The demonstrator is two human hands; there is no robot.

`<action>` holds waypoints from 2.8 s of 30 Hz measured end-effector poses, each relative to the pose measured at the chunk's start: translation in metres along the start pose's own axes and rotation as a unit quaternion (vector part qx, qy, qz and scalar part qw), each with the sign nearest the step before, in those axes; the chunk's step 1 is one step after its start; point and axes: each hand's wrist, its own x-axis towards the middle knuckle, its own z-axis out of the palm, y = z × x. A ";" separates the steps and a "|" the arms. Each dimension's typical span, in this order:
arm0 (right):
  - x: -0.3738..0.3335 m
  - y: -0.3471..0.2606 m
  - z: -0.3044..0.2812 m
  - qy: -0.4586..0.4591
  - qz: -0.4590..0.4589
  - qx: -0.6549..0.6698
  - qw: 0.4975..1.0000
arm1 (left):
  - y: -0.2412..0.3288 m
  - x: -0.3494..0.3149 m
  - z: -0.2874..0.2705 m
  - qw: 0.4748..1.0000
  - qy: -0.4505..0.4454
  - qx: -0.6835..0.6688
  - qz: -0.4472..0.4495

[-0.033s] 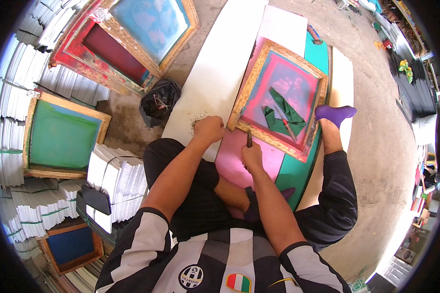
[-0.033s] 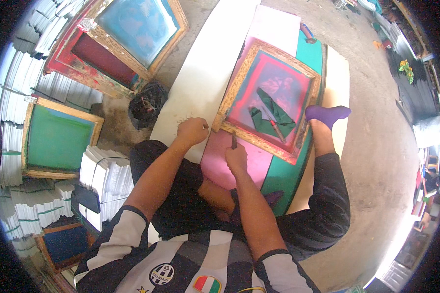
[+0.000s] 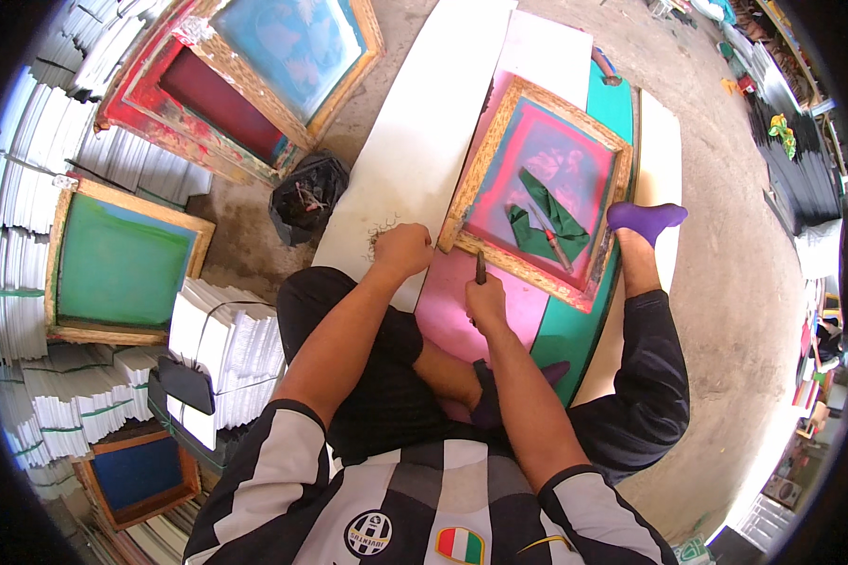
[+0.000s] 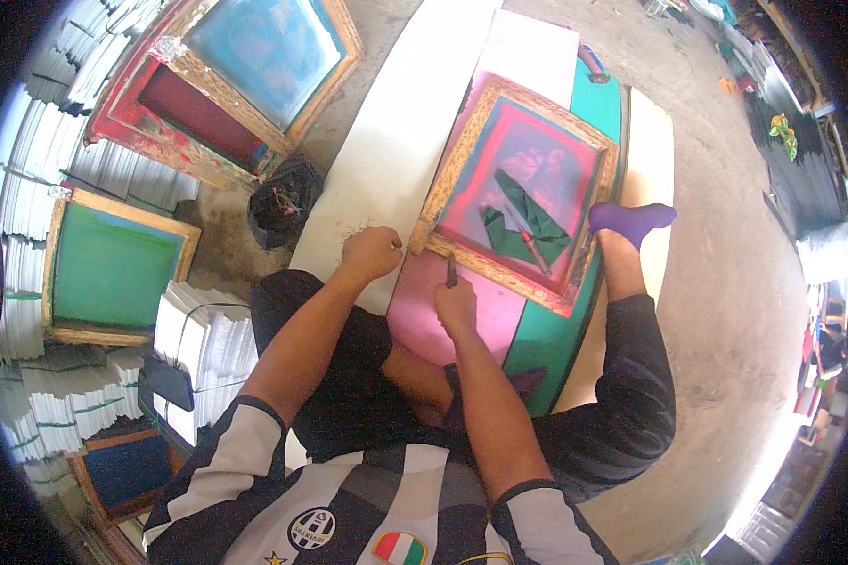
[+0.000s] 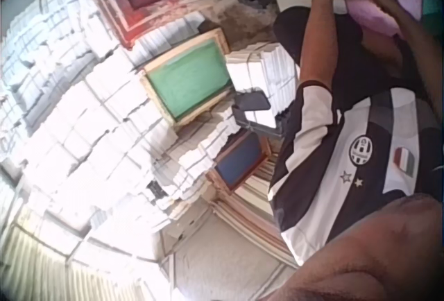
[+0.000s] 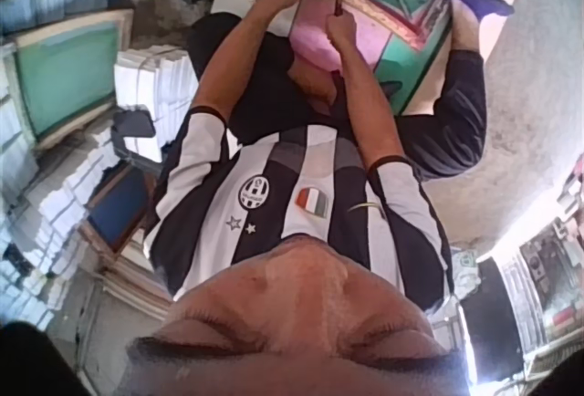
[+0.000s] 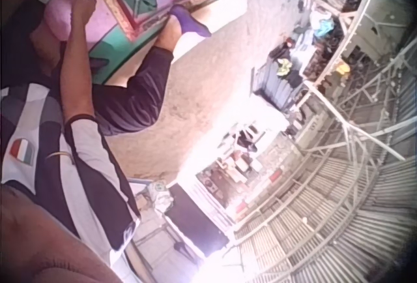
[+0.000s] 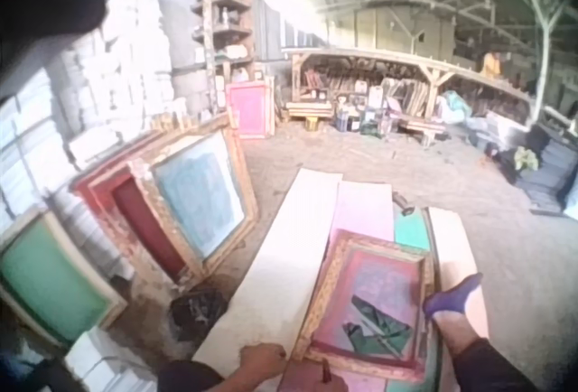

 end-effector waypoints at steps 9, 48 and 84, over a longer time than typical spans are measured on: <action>0.016 0.018 -0.004 -0.083 -0.011 0.165 0.983 | -0.003 0.001 0.006 1.000 0.005 -0.027 -0.004; 0.012 0.012 0.015 -0.089 0.065 0.257 0.960 | -0.014 0.022 0.032 0.995 0.001 -0.091 0.036; 0.017 0.017 -0.016 -0.105 -0.027 0.098 0.989 | 0.000 -0.003 0.008 0.989 0.026 -0.120 0.082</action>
